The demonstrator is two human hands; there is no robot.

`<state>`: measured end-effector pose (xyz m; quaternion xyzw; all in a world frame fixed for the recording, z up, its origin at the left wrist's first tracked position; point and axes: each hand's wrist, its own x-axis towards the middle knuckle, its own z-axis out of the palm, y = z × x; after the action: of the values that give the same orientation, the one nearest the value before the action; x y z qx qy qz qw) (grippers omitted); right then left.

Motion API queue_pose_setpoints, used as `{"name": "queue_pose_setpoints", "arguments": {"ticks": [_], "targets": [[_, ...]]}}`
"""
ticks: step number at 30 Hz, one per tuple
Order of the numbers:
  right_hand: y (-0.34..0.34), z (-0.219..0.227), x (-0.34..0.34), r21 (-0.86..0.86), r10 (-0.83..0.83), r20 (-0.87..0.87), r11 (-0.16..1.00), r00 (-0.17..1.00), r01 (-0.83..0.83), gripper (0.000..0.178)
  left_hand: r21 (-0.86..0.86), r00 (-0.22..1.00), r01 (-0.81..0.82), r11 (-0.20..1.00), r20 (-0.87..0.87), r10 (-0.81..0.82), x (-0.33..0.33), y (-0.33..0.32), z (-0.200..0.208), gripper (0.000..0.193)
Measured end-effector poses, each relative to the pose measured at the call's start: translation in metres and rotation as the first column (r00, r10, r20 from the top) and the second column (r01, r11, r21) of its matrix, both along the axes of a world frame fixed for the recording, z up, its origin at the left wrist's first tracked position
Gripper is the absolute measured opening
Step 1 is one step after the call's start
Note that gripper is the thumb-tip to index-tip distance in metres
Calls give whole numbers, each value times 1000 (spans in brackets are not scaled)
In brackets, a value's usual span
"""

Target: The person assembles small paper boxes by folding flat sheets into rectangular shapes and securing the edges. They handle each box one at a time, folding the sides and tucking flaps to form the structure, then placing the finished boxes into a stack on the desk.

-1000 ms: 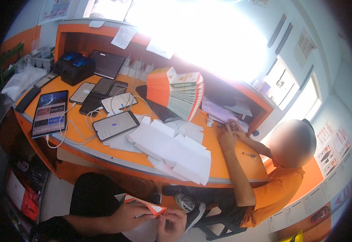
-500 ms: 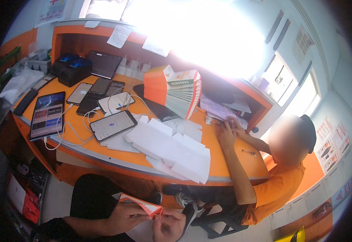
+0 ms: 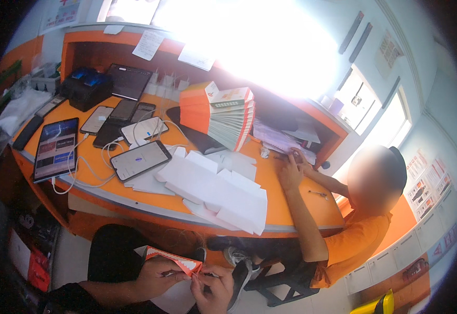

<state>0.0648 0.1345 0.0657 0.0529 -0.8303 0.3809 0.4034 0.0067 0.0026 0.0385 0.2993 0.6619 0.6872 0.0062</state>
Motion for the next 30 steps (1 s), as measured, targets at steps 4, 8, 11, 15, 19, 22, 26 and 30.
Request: {"name": "queue_pose_setpoints", "arguments": {"ticks": [4,8,11,15,19,22,26,30], "targets": [[6,5,3,-63,100,64,993,993,-96,12,-21,999,-13,1000,-37,12,-3,0,0,16],[18,4,5,-50,168,174,986,970,-162,14,34,1000,-10,999,11,9,-3,0,-10,18],[18,-10,7,-362,269,121,908,956,-210,15,2,999,-8,1000,-36,8,-1,3,-7,20],[18,-4,11,-230,192,161,961,968,-153,11,6,999,-15,1000,-39,15,-1,4,-10,20],[15,2,10,-214,189,137,964,972,-157,11,-43,990,-25,999,-137,19,-3,2,-7,20],[13,0,10,-197,187,111,967,976,-163,12,-42,991,-13,999,-132,8,-4,3,-10,22],[15,-6,10,-174,189,115,970,975,-168,13,-17,996,20,1000,-89,-21,-5,2,-9,22],[11,-7,8,-229,197,149,960,969,-160,13,-109,998,44,993,-48,-49,-5,0,-11,19]]}}
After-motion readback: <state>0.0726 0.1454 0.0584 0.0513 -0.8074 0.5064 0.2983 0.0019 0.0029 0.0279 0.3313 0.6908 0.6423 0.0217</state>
